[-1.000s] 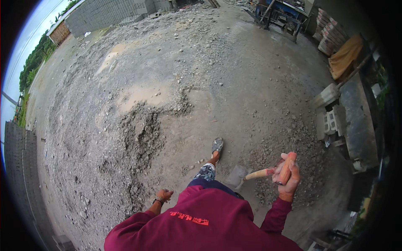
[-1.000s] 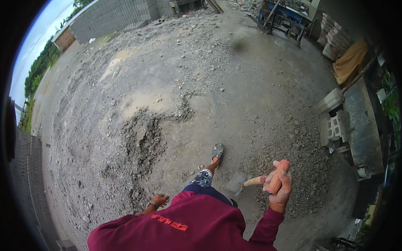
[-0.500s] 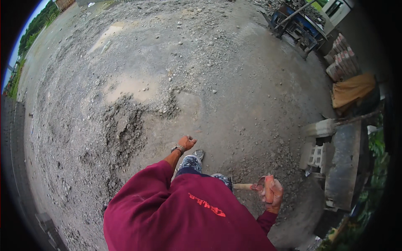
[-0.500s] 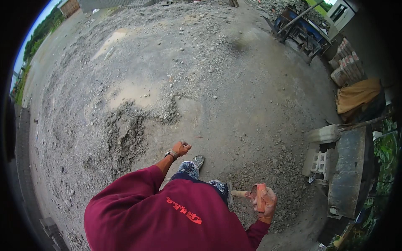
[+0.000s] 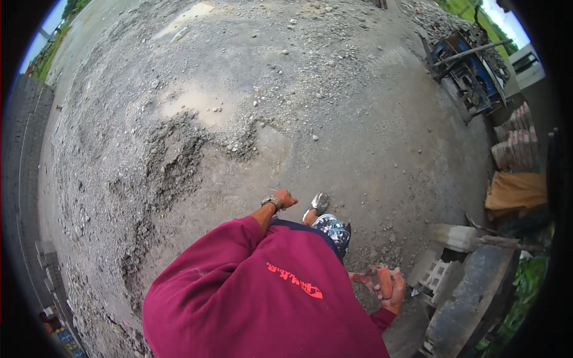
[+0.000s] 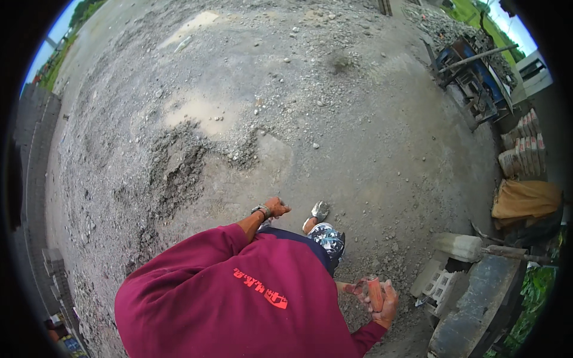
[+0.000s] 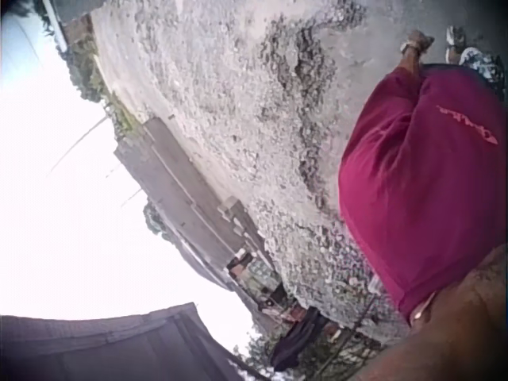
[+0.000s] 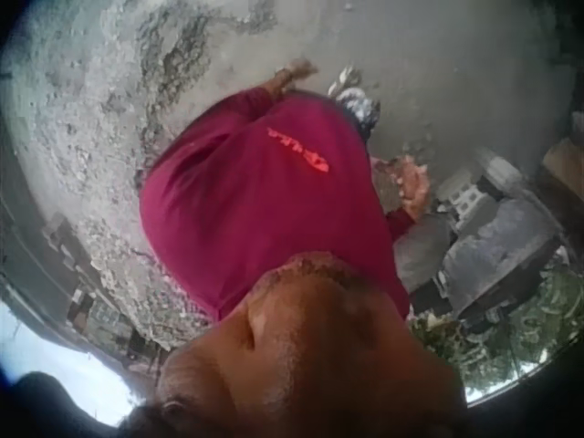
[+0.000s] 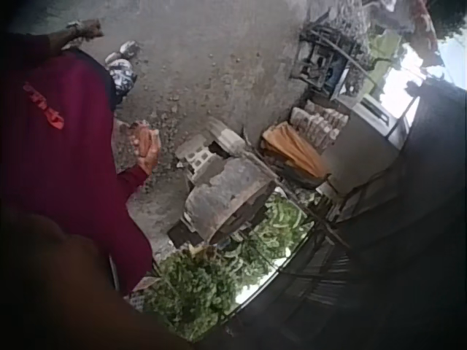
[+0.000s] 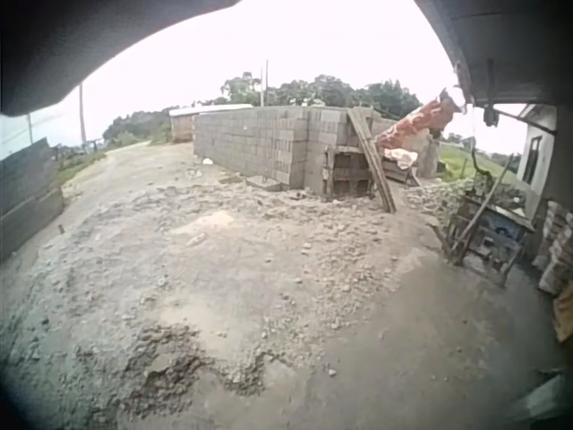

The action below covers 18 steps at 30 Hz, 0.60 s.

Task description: The person uses a shovel to move a pile of gravel and dirt on a construction site. They scoop the material from one spot and deposit it to the side, repeating the action to clear the area.

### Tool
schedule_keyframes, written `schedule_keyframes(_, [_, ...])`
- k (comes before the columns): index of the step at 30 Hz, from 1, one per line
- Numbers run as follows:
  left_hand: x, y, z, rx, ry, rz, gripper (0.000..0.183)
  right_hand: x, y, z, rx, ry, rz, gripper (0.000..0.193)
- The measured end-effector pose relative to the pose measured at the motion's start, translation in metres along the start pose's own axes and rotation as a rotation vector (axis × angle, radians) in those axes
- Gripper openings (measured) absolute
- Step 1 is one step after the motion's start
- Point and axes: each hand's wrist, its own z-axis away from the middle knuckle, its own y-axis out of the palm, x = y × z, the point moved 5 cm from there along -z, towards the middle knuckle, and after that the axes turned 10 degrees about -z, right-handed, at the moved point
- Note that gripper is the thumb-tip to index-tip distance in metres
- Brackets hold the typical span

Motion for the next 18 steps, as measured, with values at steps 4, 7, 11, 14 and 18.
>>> schedule_keyframes(4, [-0.039,-0.041,-0.044,-0.446,-0.086,0.075,0.041,0.092,-0.01,-0.048,-0.009,-0.074,0.101,0.047])
schedule_keyframes(7, [-0.099,-0.046,-0.063,-0.325,-0.023,0.161,0.04,0.2,0.046,-0.063,0.132,-0.242,0.223,0.046])
schedule_keyframes(11, [-0.2,-0.039,-0.065,-0.131,-0.011,0.474,0.045,0.285,0.124,-0.089,0.401,-0.428,0.319,0.045])
schedule_keyframes(14, [-0.27,-0.032,-0.077,0.111,0.07,0.489,0.059,0.303,0.192,-0.095,0.625,-0.41,0.409,0.049])
schedule_keyframes(18, [-0.347,-0.049,-0.104,0.214,0.028,0.605,0.086,0.317,0.241,-0.115,0.94,-0.447,0.571,0.05])
